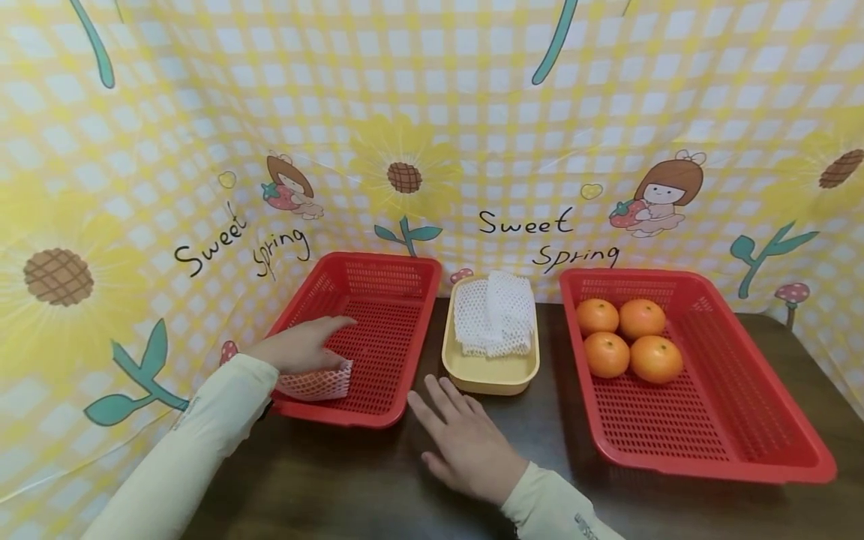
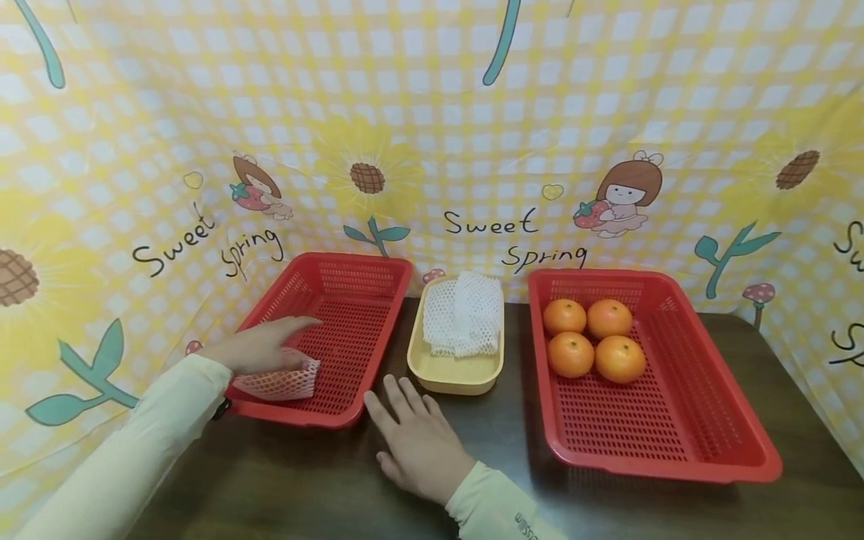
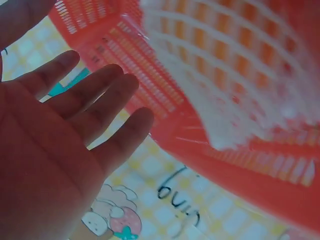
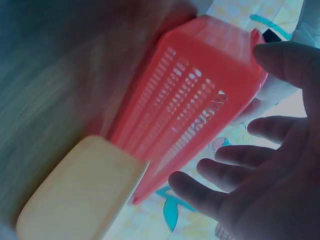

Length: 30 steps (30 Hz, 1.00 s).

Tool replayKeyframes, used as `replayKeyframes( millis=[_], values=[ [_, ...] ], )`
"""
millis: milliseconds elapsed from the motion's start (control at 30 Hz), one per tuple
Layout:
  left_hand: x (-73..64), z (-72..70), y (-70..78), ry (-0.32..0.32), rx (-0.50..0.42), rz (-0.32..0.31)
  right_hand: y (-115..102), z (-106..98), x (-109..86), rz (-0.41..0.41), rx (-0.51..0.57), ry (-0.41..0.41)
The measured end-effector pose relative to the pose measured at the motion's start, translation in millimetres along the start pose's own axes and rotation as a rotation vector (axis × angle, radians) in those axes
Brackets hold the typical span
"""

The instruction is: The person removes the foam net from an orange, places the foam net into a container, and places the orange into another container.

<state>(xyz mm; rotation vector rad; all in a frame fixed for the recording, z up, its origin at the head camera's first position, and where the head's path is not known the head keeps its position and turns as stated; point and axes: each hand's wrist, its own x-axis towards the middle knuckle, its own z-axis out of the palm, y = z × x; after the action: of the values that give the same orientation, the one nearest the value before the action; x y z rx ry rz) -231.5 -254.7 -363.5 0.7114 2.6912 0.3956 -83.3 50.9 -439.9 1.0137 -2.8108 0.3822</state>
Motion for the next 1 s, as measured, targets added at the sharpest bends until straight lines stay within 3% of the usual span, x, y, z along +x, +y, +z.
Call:
replayKeyframes(
  millis=[200,400,633,1000],
  values=[
    [-8.3,2.8,-10.0,-0.019,0.026,-0.028,-8.0,5.7,2.8,-0.039,-0.037,-0.008],
    [-10.0,9.2,-14.7,-0.052,0.095,-0.092,-14.6,9.4,4.4,-0.111,-0.104,0.047],
    [-7.7,26.7,-26.7,-0.061,0.181,-0.085,-19.5,12.1,6.8,-0.2,-0.141,0.074],
    [-9.0,34.5,-39.1,-0.042,0.156,-0.146,-24.2,15.2,11.8,-0.202,-0.121,0.085]
  ],
)
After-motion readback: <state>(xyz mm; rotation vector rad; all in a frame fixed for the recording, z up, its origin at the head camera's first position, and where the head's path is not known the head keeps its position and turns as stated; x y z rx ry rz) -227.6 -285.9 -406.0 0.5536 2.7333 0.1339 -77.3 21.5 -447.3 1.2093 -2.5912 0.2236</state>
